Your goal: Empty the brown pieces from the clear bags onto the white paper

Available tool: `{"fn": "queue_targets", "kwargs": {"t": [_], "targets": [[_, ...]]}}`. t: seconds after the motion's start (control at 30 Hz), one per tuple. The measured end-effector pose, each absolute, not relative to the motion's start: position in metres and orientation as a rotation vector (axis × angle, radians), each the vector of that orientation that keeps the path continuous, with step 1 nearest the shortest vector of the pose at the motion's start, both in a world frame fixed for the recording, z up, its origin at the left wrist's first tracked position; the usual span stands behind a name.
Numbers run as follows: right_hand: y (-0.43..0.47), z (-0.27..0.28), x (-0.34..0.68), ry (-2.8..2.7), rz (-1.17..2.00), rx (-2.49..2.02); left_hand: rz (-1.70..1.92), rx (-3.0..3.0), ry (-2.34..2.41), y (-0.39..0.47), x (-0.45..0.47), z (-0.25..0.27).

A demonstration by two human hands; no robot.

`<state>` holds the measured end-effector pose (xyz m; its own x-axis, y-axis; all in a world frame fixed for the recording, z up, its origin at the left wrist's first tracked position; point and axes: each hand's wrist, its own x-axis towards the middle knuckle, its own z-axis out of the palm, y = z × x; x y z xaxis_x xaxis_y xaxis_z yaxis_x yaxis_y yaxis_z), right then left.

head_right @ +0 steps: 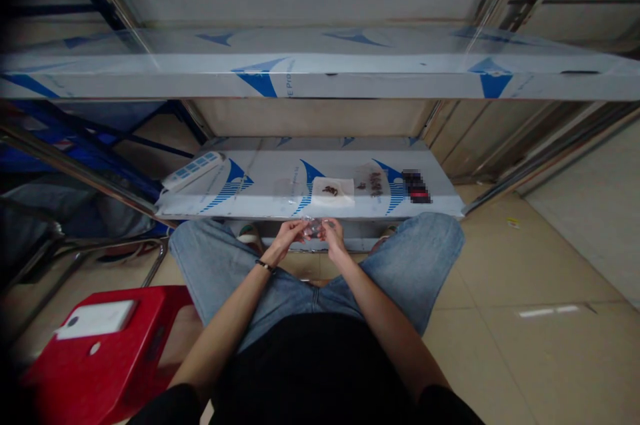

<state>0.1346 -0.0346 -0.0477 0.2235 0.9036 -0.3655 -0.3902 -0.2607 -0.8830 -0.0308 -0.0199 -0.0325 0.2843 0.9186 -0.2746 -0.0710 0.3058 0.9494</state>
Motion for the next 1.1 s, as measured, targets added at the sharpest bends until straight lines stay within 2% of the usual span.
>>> {"fn": "queue_targets", "kwargs": {"t": [0.3, 0.5, 0.7, 1.1], "targets": [[-0.035, -0.064, 0.131, -0.702, 1.327, -1.392, 0.937, 0.903, 1.121, -0.027, -0.044, -0.031], [-0.032, -0.057, 0.131, -1.044, 0.798, -1.446, 1.078, 0.882, 1.055, -0.023, -0.045, -0.029], [-0.037, -0.034, 0.123, -1.082, 1.281, -1.195, 1.06, 1.027, 1.048, -0.021, -0.035, -0.027], [-0.031, -0.034, 0.124, -1.046, 1.27, -1.162, 1.036, 1.19, 0.984, -0.012, -0.019, -0.028]]}}
